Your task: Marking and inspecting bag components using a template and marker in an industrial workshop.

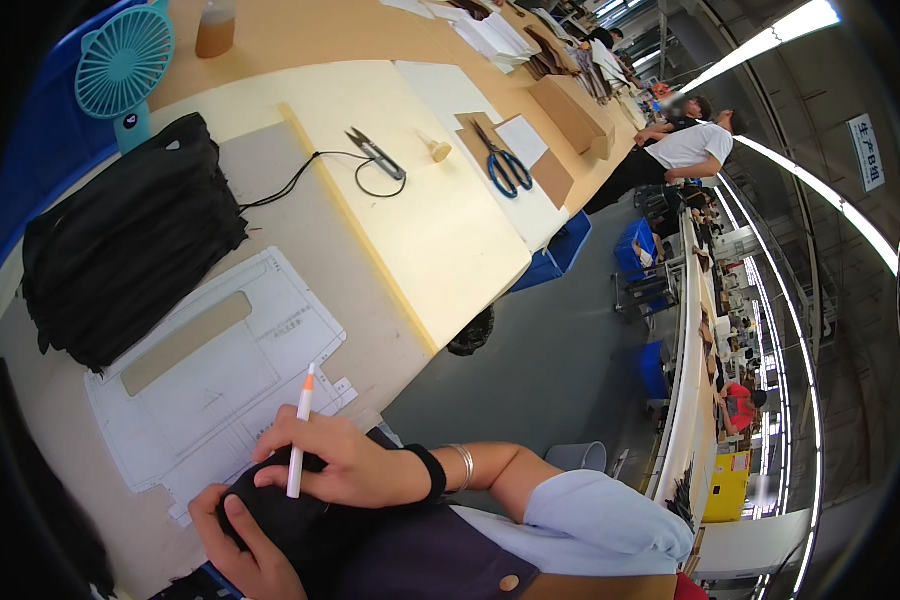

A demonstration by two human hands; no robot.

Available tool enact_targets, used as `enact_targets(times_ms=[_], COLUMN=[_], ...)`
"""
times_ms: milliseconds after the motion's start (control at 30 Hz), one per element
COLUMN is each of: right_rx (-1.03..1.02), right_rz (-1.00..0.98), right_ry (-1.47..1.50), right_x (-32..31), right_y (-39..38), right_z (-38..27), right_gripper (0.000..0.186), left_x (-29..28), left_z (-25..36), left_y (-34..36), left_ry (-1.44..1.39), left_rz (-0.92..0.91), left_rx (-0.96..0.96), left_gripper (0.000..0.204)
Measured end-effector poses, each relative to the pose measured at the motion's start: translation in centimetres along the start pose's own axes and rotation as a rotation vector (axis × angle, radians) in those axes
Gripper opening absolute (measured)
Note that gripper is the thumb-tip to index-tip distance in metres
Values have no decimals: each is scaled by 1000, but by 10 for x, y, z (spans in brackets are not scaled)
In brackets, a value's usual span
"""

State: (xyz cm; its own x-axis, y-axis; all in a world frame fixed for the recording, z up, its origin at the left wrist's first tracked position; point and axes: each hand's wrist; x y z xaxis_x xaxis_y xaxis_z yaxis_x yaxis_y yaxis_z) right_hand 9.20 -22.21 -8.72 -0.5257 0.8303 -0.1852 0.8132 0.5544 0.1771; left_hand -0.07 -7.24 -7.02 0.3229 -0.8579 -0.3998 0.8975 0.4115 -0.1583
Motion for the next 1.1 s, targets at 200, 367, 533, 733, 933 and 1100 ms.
enact_targets(times_ms=[200,367,533,733,933,1100], right_rx=[186,133,159,180,184,169], right_rz=[33,115,99,70,108,129], right_ry=[-122,-296,-417,-508,-571,-531], right_x=[0,9,13,16,22,25], right_y=[7,18,26,25,22,23], right_z=[3,10,15,20,20,21], right_gripper=[16,15,18,20,20,20], left_x=[2,-1,2,1,-12,-2], left_z=[-12,-22,-23,-29,-12,-3], left_y=[12,26,34,34,19,-3], left_ry=[83,337,496,450,142,19], left_rz=[192,282,347,324,301,-109], left_rx=[75,211,231,200,360,393], left_gripper=[6,14,15,19,29,46])
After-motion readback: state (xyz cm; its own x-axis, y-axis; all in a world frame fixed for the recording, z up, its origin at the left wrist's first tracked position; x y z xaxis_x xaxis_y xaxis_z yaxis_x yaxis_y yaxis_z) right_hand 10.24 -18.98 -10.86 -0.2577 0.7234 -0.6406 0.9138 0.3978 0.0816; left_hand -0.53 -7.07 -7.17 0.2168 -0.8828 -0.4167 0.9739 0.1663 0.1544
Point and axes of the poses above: each hand's wrist, its own y-axis towards the middle knuckle, its own x-axis out of the palm, z = x × y, and after that the axes turned 1 degree about -y, right-handed
